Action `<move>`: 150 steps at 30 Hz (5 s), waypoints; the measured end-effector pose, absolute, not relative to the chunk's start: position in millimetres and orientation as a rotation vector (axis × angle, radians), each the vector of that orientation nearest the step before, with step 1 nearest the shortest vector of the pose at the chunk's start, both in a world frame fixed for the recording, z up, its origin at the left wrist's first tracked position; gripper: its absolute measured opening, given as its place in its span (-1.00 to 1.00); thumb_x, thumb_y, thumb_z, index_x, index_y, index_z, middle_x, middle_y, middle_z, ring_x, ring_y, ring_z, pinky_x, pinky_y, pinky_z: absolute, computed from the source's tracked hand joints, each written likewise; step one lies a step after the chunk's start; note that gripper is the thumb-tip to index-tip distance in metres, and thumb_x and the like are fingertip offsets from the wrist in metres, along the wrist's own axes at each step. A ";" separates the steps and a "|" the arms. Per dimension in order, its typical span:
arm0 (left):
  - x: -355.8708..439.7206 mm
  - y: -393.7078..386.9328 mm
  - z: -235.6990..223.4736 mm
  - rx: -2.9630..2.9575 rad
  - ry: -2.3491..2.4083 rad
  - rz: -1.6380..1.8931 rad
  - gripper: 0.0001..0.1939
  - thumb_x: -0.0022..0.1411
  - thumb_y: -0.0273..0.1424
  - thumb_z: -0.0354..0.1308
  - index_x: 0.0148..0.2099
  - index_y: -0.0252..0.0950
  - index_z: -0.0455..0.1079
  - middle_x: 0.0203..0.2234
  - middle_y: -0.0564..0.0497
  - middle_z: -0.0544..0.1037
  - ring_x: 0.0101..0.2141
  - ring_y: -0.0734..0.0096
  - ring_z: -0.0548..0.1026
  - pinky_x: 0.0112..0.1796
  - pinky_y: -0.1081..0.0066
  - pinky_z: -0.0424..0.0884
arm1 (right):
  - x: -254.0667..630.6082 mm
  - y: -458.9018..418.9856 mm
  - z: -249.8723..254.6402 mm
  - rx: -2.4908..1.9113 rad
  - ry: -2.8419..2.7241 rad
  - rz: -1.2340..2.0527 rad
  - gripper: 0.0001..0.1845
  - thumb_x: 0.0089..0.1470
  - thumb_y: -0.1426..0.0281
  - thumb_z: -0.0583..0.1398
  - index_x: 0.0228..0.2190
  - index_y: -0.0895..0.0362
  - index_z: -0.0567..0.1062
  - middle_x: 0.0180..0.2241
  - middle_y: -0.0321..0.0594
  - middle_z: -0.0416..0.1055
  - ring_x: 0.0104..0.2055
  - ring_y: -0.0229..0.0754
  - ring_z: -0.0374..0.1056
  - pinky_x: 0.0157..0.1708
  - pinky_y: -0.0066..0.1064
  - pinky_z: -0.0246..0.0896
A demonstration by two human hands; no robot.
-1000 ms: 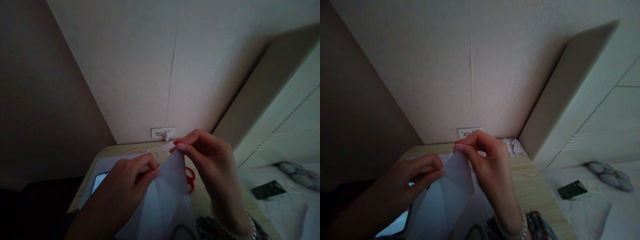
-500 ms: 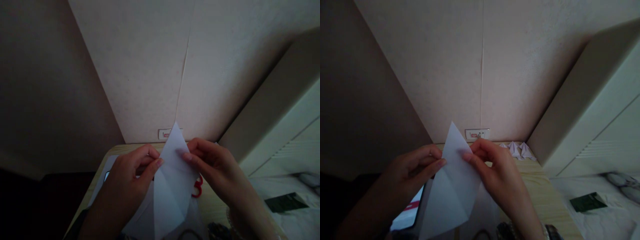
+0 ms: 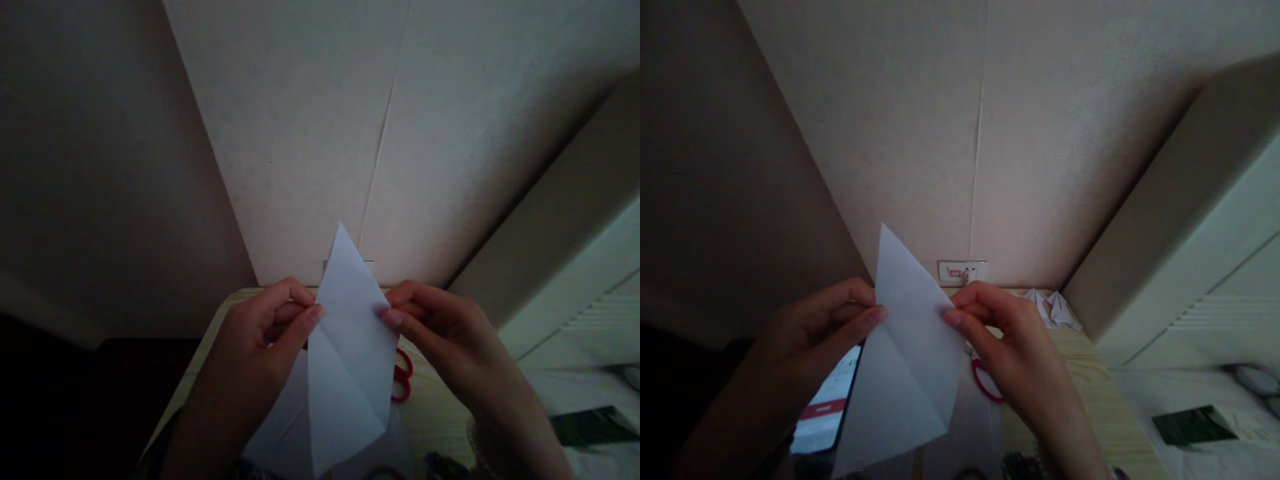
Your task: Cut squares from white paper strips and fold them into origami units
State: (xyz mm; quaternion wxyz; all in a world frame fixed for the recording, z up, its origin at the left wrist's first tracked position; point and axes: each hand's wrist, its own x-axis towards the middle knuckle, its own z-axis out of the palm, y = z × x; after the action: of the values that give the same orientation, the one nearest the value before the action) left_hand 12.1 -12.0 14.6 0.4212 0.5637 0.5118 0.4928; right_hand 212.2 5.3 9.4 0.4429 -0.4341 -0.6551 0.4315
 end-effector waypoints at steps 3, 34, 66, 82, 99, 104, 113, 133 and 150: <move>12.0 -10.9 14.1 1.418 1.270 1.258 -0.79 0.12 -0.39 0.23 -0.54 -0.20 0.37 -0.77 0.27 0.38 -0.71 0.62 0.25 -0.68 0.68 0.14 | 212.2 3.9 7.4 -1.127 -1.609 1.051 -0.79 0.09 0.30 0.26 -0.55 0.07 0.47 -0.63 -0.36 0.36 -0.60 -0.29 0.23 -0.63 -0.49 0.08; 8.6 -12.6 20.7 1.085 1.199 1.356 -0.23 0.18 -0.35 0.31 0.38 0.12 0.15 -0.68 0.28 0.54 -0.73 0.51 0.38 -0.66 0.59 0.36 | 219.9 -9.0 4.7 -0.863 -2.172 0.094 -0.40 0.19 0.65 0.16 0.08 -0.23 0.53 0.45 -0.55 0.00 0.46 0.02 0.00 0.37 -0.04 0.08; 34.9 -14.8 19.7 1.184 1.235 1.157 -0.85 0.07 -0.38 0.36 -0.33 -0.19 0.43 -0.51 0.13 0.71 -0.51 0.35 0.65 -0.53 0.53 0.45 | 195.9 -5.2 4.7 -1.100 -1.273 0.760 -0.91 0.11 0.30 0.35 -0.29 0.01 0.59 -0.31 -0.21 0.68 -0.28 -0.03 0.60 -0.37 -0.31 0.54; 39.1 -13.4 18.4 1.307 1.200 1.088 -0.89 0.14 -0.35 0.31 -0.27 -0.17 0.45 -0.59 0.15 0.66 -0.52 0.33 0.63 -0.55 0.53 0.40 | 198.8 -8.4 6.0 -1.056 -1.111 0.806 -0.57 0.09 0.40 0.37 -0.01 -0.11 0.47 -0.50 -0.38 0.51 -0.59 -0.27 0.38 -0.73 -0.54 0.24; 38.4 -15.3 22.4 1.350 1.273 1.056 -0.90 0.15 -0.30 0.28 -0.24 -0.11 0.48 -0.55 0.12 0.69 -0.53 0.26 0.64 -0.54 0.46 0.44 | 193.1 -7.8 5.0 -0.974 -1.080 0.686 -0.55 0.08 0.46 0.39 0.00 -0.08 0.51 -0.56 -0.40 0.45 -0.67 -0.29 0.30 -0.80 -0.53 0.21; 38.9 -14.8 21.6 1.337 1.273 1.070 -0.90 0.17 -0.32 0.27 -0.22 -0.11 0.50 -0.54 0.13 0.70 -0.52 0.28 0.64 -0.52 0.47 0.45 | 192.1 -10.6 5.4 -1.012 -1.098 0.604 -0.52 0.09 0.47 0.38 0.02 -0.07 0.49 -0.58 -0.41 0.43 -0.69 -0.28 0.31 -0.83 -0.52 0.16; 35.2 -15.8 15.3 1.417 1.250 1.070 -0.88 0.18 -0.33 0.28 -0.18 -0.08 0.53 -0.53 0.14 0.71 -0.55 0.32 0.63 -0.60 0.52 0.39 | 196.6 -9.4 1.8 -1.033 -1.136 0.531 -0.48 0.11 0.45 0.37 0.10 -0.09 0.48 -0.45 -0.33 0.50 -0.61 -0.28 0.34 -0.78 -0.54 0.18; 39.8 -16.3 21.6 1.080 1.172 1.282 -0.81 0.09 -0.36 0.40 -0.23 -0.19 0.49 -0.56 0.15 0.68 -0.61 0.46 0.54 -0.53 0.57 0.41 | 189.2 -7.1 -13.3 -0.963 -1.384 0.121 -0.50 0.21 0.51 0.30 0.11 -0.18 0.51 0.02 -0.34 0.62 -0.09 -0.13 0.61 -0.21 -0.39 0.62; 36.7 -17.0 22.8 1.055 1.124 1.294 -0.77 0.16 -0.45 0.34 -0.10 -0.21 0.49 -0.48 0.14 0.71 -0.50 0.47 0.57 -0.43 0.57 0.45 | 192.5 2.5 -15.1 -0.756 -1.986 -0.178 -0.58 0.33 0.62 0.11 0.18 0.30 0.47 0.29 -0.01 0.37 0.41 -0.18 0.12 0.39 -0.28 0.07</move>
State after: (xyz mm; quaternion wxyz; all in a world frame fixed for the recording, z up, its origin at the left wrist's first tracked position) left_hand 36.7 -17.0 22.8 0.5350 0.4430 0.4719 0.5430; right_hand 192.5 2.5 -15.1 0.4833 -0.3104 -0.8153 -0.0729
